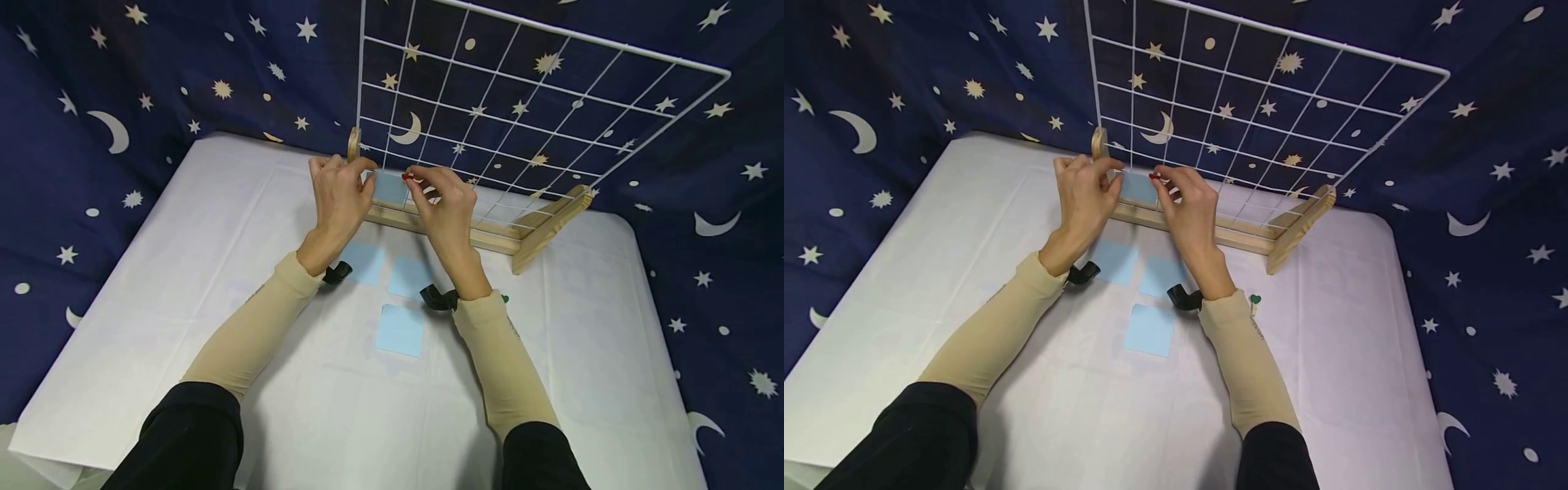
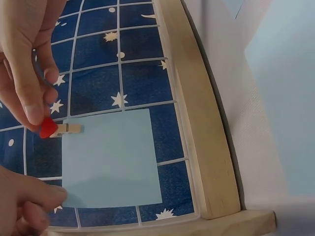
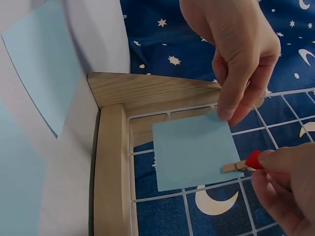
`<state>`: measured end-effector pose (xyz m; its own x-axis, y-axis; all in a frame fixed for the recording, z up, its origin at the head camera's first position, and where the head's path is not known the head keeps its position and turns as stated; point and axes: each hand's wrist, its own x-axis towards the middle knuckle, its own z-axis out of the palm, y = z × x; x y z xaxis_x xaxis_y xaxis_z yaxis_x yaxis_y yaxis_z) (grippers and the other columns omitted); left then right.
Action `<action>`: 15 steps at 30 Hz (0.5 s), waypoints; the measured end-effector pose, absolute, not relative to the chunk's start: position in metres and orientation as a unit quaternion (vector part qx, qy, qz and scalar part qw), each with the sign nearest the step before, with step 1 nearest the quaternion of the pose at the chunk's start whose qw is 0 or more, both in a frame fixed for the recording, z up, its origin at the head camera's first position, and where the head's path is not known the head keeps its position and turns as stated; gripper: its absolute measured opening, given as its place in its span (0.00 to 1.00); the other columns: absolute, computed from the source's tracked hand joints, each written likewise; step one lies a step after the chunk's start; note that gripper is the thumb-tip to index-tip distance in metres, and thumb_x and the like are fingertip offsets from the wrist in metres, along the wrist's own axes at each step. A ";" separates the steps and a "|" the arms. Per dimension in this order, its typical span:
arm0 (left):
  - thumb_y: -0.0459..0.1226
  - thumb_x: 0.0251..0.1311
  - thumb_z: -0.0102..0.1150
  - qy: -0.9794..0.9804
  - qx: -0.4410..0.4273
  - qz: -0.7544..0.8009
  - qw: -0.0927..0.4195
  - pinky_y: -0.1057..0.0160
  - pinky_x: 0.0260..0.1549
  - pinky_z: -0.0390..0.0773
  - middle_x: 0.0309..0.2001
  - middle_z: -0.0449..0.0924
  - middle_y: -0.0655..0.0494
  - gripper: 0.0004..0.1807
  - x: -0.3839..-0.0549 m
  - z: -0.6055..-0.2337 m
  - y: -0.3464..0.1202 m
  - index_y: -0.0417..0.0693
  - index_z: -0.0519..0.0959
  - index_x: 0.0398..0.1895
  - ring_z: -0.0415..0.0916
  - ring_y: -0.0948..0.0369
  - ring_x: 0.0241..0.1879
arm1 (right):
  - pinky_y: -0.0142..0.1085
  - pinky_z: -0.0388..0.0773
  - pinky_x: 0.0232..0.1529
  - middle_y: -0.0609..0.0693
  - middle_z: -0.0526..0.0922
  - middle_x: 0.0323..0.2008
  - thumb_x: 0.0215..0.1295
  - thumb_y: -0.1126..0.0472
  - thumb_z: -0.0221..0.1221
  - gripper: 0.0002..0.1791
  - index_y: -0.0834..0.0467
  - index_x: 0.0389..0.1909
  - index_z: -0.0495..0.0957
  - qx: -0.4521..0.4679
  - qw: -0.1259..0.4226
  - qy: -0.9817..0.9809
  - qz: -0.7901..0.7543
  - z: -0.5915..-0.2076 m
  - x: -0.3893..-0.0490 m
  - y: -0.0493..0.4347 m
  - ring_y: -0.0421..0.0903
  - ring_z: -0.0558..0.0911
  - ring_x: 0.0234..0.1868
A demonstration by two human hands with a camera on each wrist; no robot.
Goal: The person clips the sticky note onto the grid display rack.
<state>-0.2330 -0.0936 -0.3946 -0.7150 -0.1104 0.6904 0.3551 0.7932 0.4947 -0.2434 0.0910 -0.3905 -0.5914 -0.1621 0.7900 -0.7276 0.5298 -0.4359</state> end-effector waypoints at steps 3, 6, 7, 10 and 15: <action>0.32 0.62 0.71 -0.857 -0.079 -0.333 0.386 0.44 0.48 0.64 0.15 0.76 0.50 0.02 -0.231 -0.396 -0.096 0.44 0.91 0.35 0.72 0.51 0.26 | 0.42 0.87 0.30 0.57 0.91 0.36 0.67 0.67 0.70 0.07 0.64 0.44 0.90 0.266 0.357 -0.801 0.401 -0.390 -0.239 0.096 0.51 0.90 0.34; 0.31 0.62 0.71 -0.841 -0.101 -0.354 0.396 0.45 0.45 0.63 0.14 0.73 0.51 0.03 -0.228 -0.399 -0.099 0.43 0.90 0.31 0.69 0.51 0.25 | 0.42 0.87 0.32 0.57 0.90 0.35 0.69 0.66 0.69 0.06 0.63 0.43 0.90 0.254 0.352 -0.809 0.396 -0.389 -0.234 0.105 0.51 0.89 0.34; 0.31 0.62 0.71 -0.838 -0.109 -0.360 0.396 0.46 0.44 0.62 0.14 0.73 0.51 0.03 -0.227 -0.400 -0.100 0.42 0.90 0.31 0.68 0.51 0.24 | 0.42 0.87 0.32 0.57 0.90 0.35 0.70 0.66 0.68 0.06 0.63 0.42 0.91 0.252 0.349 -0.812 0.394 -0.389 -0.232 0.108 0.51 0.89 0.34; 0.30 0.61 0.72 -0.835 -0.129 -0.379 0.379 0.50 0.38 0.61 0.15 0.73 0.50 0.03 -0.224 -0.405 -0.101 0.41 0.89 0.30 0.67 0.51 0.24 | 0.43 0.87 0.32 0.56 0.91 0.34 0.70 0.64 0.68 0.06 0.63 0.41 0.91 0.247 0.338 -0.822 0.387 -0.390 -0.225 0.122 0.51 0.89 0.34; 0.29 0.60 0.71 -0.859 -0.120 -0.386 0.316 0.54 0.32 0.66 0.20 0.76 0.49 0.02 -0.219 -0.414 -0.105 0.40 0.89 0.31 0.71 0.52 0.24 | 0.43 0.87 0.32 0.56 0.91 0.32 0.70 0.63 0.69 0.06 0.62 0.39 0.91 0.234 0.315 -0.837 0.381 -0.398 -0.216 0.144 0.51 0.89 0.32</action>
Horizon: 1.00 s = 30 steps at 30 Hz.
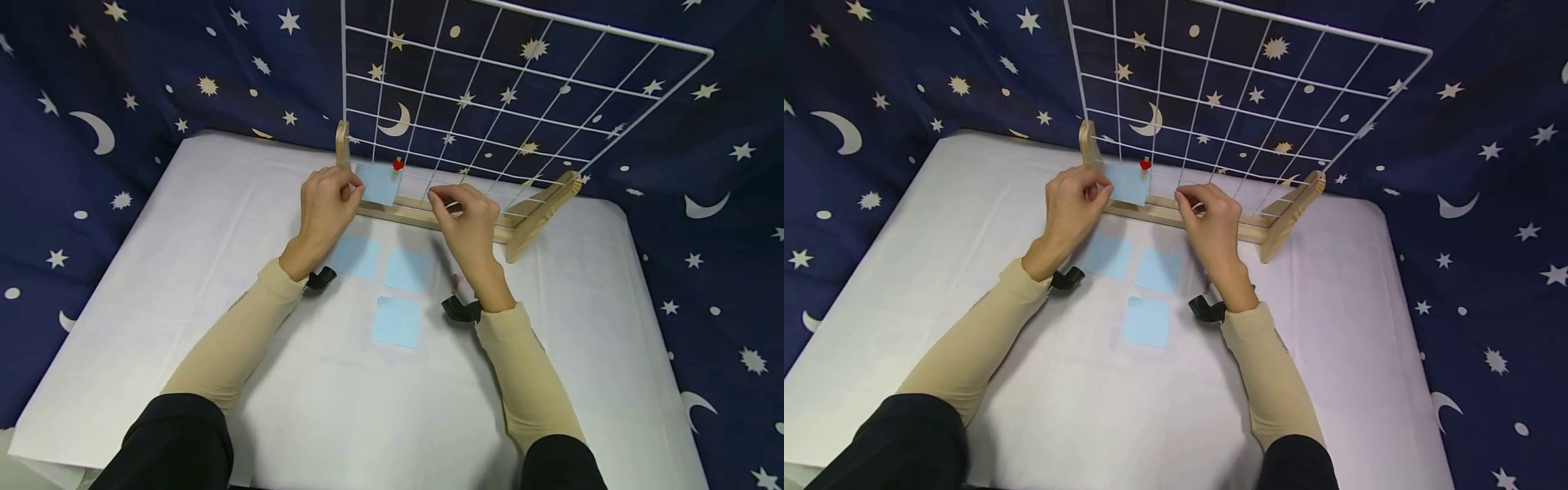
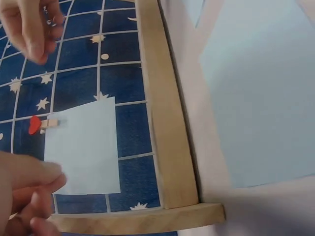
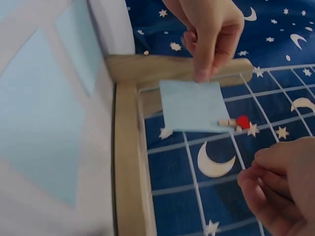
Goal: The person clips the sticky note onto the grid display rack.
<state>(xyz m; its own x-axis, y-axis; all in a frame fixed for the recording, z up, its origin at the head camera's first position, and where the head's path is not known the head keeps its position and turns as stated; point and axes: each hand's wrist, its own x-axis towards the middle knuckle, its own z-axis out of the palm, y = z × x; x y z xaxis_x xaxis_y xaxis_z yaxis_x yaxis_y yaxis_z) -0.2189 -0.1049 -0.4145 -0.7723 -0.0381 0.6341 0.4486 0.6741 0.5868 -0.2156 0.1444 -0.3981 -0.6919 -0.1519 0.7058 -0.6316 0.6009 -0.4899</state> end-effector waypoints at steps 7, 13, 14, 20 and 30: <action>0.32 0.62 0.72 -0.897 -0.117 -0.357 0.234 0.53 0.28 0.72 0.23 0.79 0.50 0.03 -0.209 -0.424 -0.112 0.41 0.90 0.31 0.74 0.53 0.24 | 0.45 0.86 0.31 0.56 0.91 0.33 0.69 0.62 0.70 0.06 0.62 0.38 0.91 0.208 0.282 -0.862 0.366 -0.409 -0.207 0.168 0.52 0.90 0.30; 0.33 0.61 0.71 -0.920 -0.130 -0.324 0.178 0.55 0.29 0.70 0.25 0.78 0.52 0.03 -0.204 -0.432 -0.118 0.42 0.90 0.31 0.74 0.54 0.26 | 0.41 0.84 0.30 0.56 0.91 0.33 0.68 0.63 0.70 0.06 0.62 0.39 0.91 0.192 0.248 -0.884 0.346 -0.414 -0.192 0.193 0.53 0.90 0.30; 0.32 0.61 0.71 -0.924 -0.134 -0.316 0.169 0.55 0.29 0.70 0.25 0.78 0.52 0.03 -0.203 -0.434 -0.119 0.42 0.90 0.31 0.74 0.54 0.27 | 0.40 0.84 0.31 0.56 0.91 0.33 0.69 0.63 0.70 0.06 0.63 0.39 0.91 0.191 0.242 -0.888 0.342 -0.415 -0.189 0.198 0.53 0.90 0.30; 0.33 0.61 0.71 -0.935 -0.161 -0.296 0.109 0.55 0.31 0.71 0.27 0.79 0.50 0.03 -0.198 -0.441 -0.129 0.42 0.89 0.32 0.74 0.54 0.29 | 0.38 0.85 0.33 0.55 0.92 0.34 0.69 0.62 0.70 0.06 0.61 0.40 0.91 0.173 0.224 -0.904 0.321 -0.425 -0.172 0.230 0.51 0.90 0.32; 0.42 0.53 0.83 -0.941 -0.170 -0.292 -0.002 0.55 0.35 0.71 0.30 0.79 0.49 0.20 -0.191 -0.447 -0.139 0.42 0.85 0.43 0.72 0.55 0.30 | 0.52 0.85 0.41 0.57 0.91 0.41 0.67 0.64 0.71 0.11 0.60 0.48 0.90 0.148 0.157 -0.929 0.300 -0.441 -0.140 0.275 0.56 0.90 0.38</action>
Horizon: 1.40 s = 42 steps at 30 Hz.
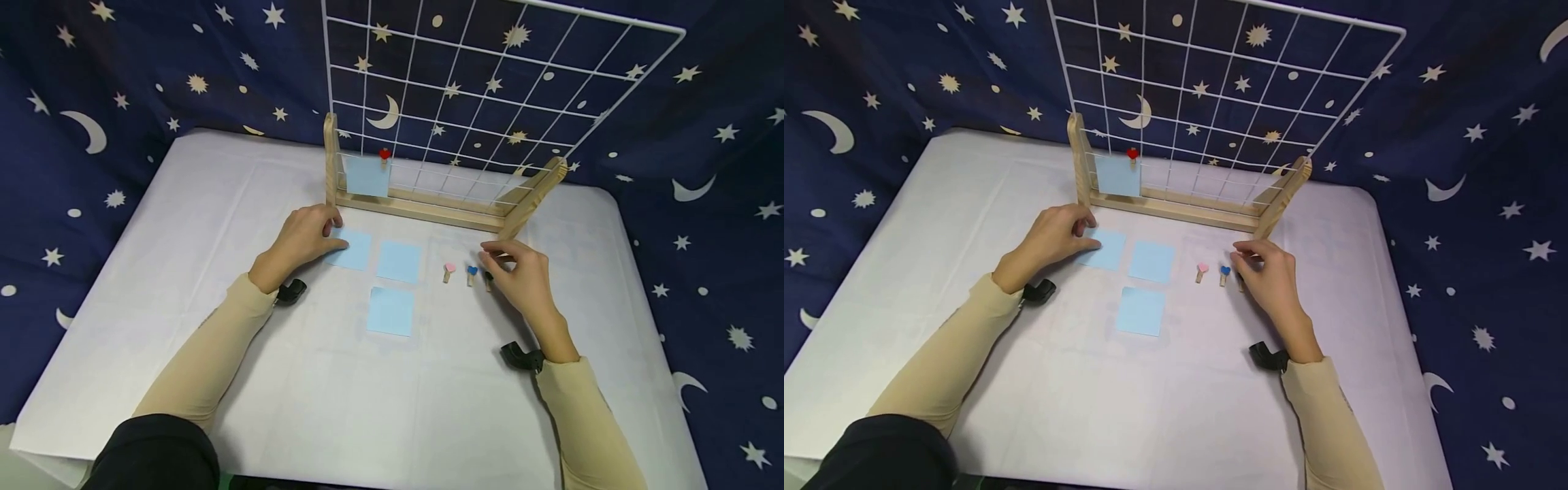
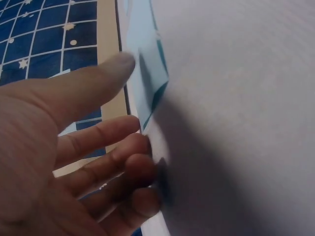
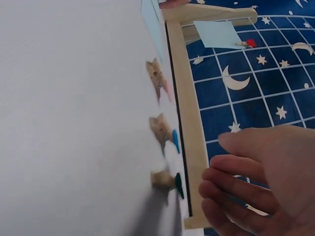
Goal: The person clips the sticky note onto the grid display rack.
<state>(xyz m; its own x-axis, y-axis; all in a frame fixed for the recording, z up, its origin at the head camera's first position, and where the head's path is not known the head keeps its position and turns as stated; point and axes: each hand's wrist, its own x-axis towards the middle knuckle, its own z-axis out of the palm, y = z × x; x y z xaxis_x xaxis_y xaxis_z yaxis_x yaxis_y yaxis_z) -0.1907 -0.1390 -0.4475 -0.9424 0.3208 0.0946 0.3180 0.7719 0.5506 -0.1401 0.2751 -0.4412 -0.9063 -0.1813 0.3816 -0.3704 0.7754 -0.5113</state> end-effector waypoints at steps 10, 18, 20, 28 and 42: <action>0.42 0.53 0.83 0.939 0.157 0.295 0.078 0.53 0.42 0.70 0.36 0.76 0.49 0.24 -0.191 -0.445 -0.142 0.43 0.80 0.47 0.71 0.53 0.36 | 0.53 0.82 0.47 0.58 0.89 0.48 0.68 0.62 0.71 0.15 0.60 0.53 0.87 0.155 0.077 -0.942 0.288 -0.448 -0.131 0.288 0.56 0.88 0.46; 0.40 0.53 0.83 0.934 0.177 0.303 0.064 0.54 0.40 0.69 0.33 0.76 0.48 0.21 -0.191 -0.445 -0.143 0.42 0.81 0.43 0.70 0.53 0.34 | 0.48 0.78 0.49 0.55 0.88 0.49 0.65 0.60 0.73 0.18 0.58 0.55 0.87 0.160 0.031 -0.949 0.269 -0.442 -0.128 0.298 0.53 0.85 0.48; 0.40 0.54 0.82 0.933 0.182 0.303 0.066 0.54 0.39 0.69 0.33 0.76 0.48 0.19 -0.191 -0.445 -0.143 0.43 0.81 0.41 0.70 0.53 0.34 | 0.46 0.76 0.49 0.55 0.88 0.48 0.65 0.59 0.74 0.18 0.58 0.54 0.87 0.156 0.021 -0.950 0.269 -0.441 -0.127 0.301 0.52 0.84 0.47; 0.38 0.57 0.80 0.931 0.191 0.299 0.084 0.55 0.41 0.71 0.38 0.76 0.49 0.17 -0.191 -0.447 -0.141 0.43 0.79 0.39 0.72 0.53 0.37 | 0.28 0.78 0.41 0.54 0.88 0.42 0.62 0.61 0.76 0.16 0.59 0.50 0.88 0.155 0.015 -0.949 0.273 -0.444 -0.125 0.305 0.47 0.84 0.40; 0.29 0.52 0.81 0.912 0.194 0.360 0.037 0.57 0.36 0.72 0.28 0.78 0.49 0.19 -0.188 -0.449 -0.139 0.42 0.76 0.38 0.74 0.54 0.30 | 0.20 0.78 0.35 0.52 0.89 0.36 0.59 0.61 0.78 0.13 0.57 0.43 0.87 0.127 0.006 -0.945 0.302 -0.444 -0.125 0.304 0.48 0.86 0.36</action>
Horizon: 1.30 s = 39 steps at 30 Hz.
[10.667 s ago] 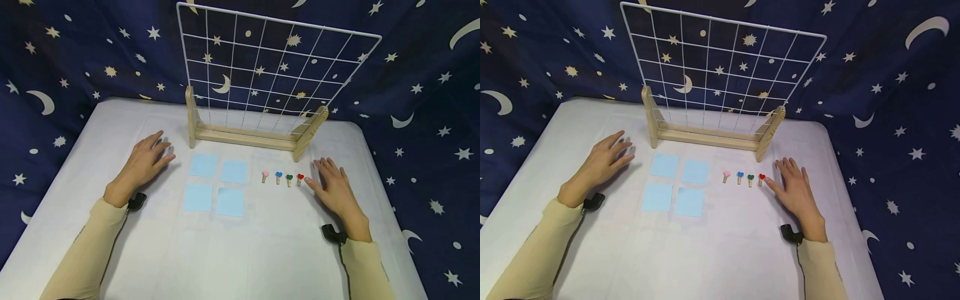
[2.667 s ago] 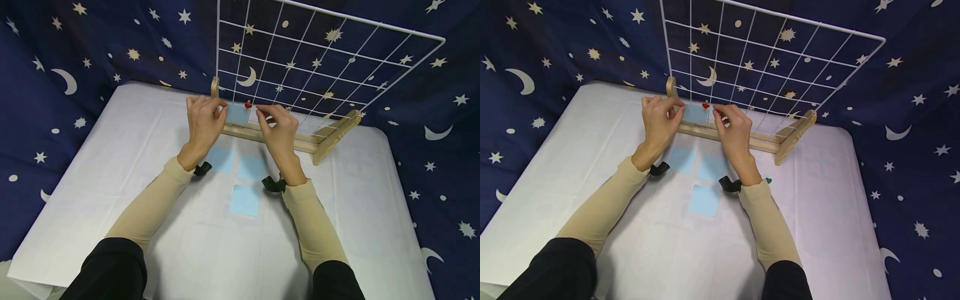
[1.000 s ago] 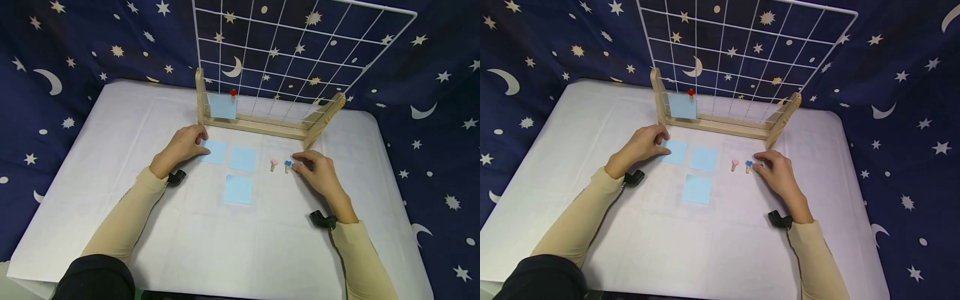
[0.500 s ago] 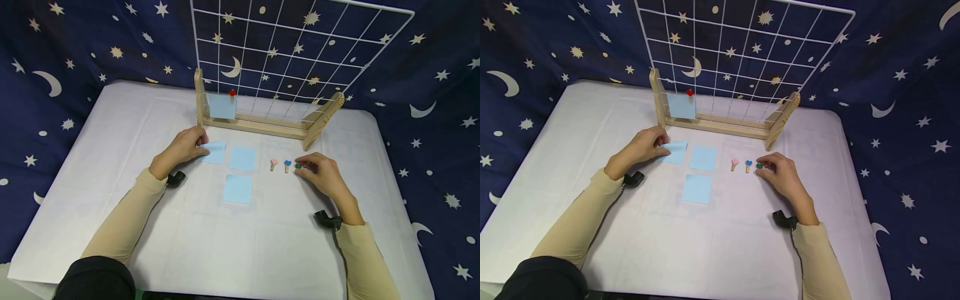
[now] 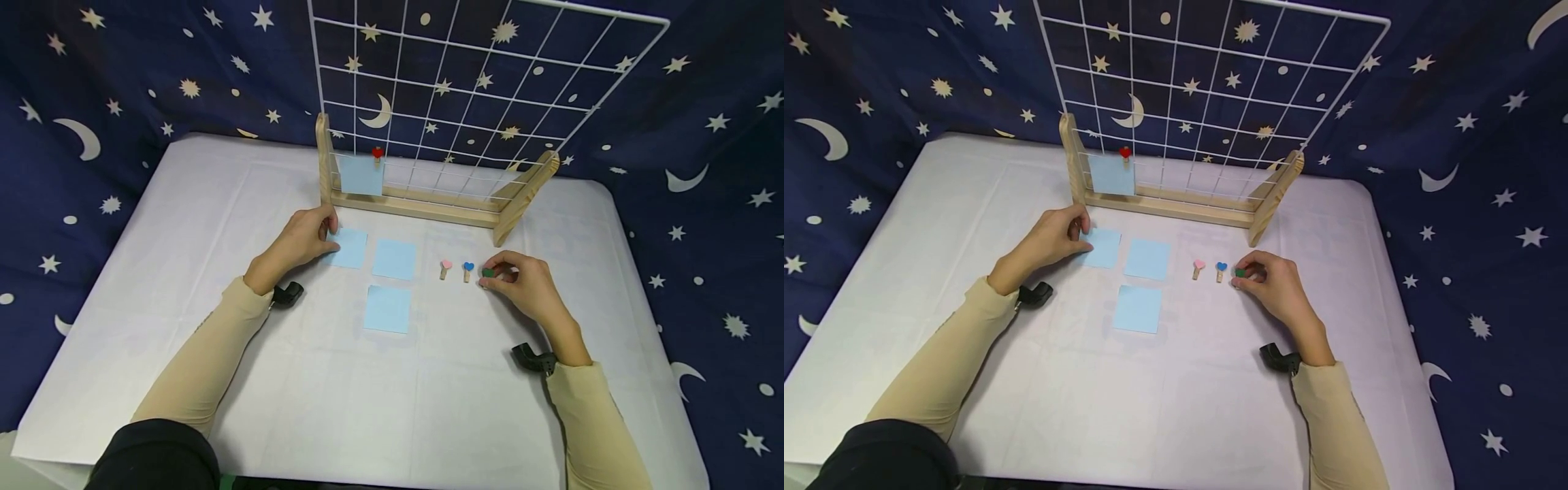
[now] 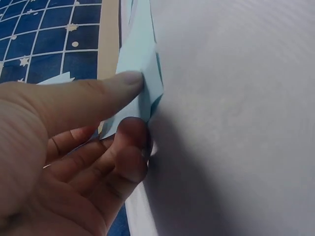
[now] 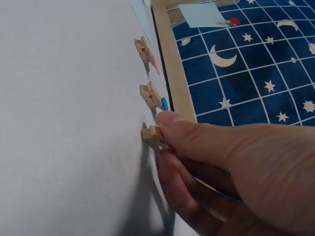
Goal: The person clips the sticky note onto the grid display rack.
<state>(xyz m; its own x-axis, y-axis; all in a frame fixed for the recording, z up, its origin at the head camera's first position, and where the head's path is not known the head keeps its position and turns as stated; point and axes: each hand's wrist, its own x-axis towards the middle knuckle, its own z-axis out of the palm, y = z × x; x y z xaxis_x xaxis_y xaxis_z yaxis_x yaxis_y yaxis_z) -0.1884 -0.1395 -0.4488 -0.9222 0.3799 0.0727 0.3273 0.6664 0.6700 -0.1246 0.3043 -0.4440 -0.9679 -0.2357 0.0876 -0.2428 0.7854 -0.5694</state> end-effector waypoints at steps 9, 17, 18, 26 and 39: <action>0.25 0.67 0.62 0.905 0.209 0.370 -0.007 0.55 0.39 0.75 0.33 0.81 0.48 0.05 -0.189 -0.452 -0.139 0.42 0.82 0.37 0.76 0.53 0.34 | 0.18 0.79 0.35 0.51 0.90 0.34 0.54 0.64 0.80 0.14 0.57 0.40 0.87 0.110 0.042 -0.935 0.335 -0.443 -0.125 0.305 0.34 0.84 0.33; 0.23 0.66 0.63 0.901 0.211 0.379 -0.020 0.56 0.37 0.76 0.31 0.81 0.48 0.07 -0.190 -0.451 -0.138 0.41 0.79 0.39 0.77 0.53 0.32 | 0.17 0.77 0.34 0.49 0.92 0.34 0.55 0.66 0.79 0.12 0.55 0.40 0.91 0.137 0.097 -0.930 0.327 -0.439 -0.123 0.303 0.40 0.89 0.32; 0.23 0.65 0.64 0.899 0.210 0.383 -0.021 0.56 0.37 0.77 0.31 0.82 0.47 0.08 -0.189 -0.450 -0.138 0.41 0.77 0.41 0.78 0.53 0.32 | 0.18 0.78 0.34 0.50 0.92 0.34 0.55 0.67 0.78 0.12 0.56 0.41 0.91 0.144 0.098 -0.928 0.329 -0.439 -0.123 0.302 0.42 0.89 0.32; 0.24 0.62 0.70 0.891 0.183 0.415 -0.012 0.56 0.33 0.85 0.32 0.87 0.46 0.13 -0.190 -0.449 -0.137 0.39 0.77 0.44 0.85 0.55 0.23 | 0.21 0.81 0.34 0.53 0.91 0.36 0.55 0.71 0.77 0.17 0.61 0.44 0.86 0.138 0.067 -0.917 0.369 -0.440 -0.123 0.300 0.38 0.87 0.31; 0.25 0.60 0.73 0.883 0.163 0.437 -0.053 0.69 0.25 0.81 0.28 0.87 0.47 0.07 -0.189 -0.448 -0.138 0.39 0.83 0.34 0.85 0.55 0.22 | 0.22 0.80 0.31 0.51 0.91 0.32 0.54 0.70 0.78 0.11 0.58 0.36 0.89 0.115 0.048 -0.920 0.373 -0.441 -0.122 0.301 0.37 0.86 0.29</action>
<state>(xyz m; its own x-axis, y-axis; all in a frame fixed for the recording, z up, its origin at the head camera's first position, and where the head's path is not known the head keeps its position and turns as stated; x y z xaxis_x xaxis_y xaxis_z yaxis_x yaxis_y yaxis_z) -0.1893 -0.1382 -0.4481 -0.9410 0.2425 0.2360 0.3347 0.5640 0.7549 -0.1224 0.3010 -0.4410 -0.9690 -0.1754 0.1741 -0.2471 0.6956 -0.6746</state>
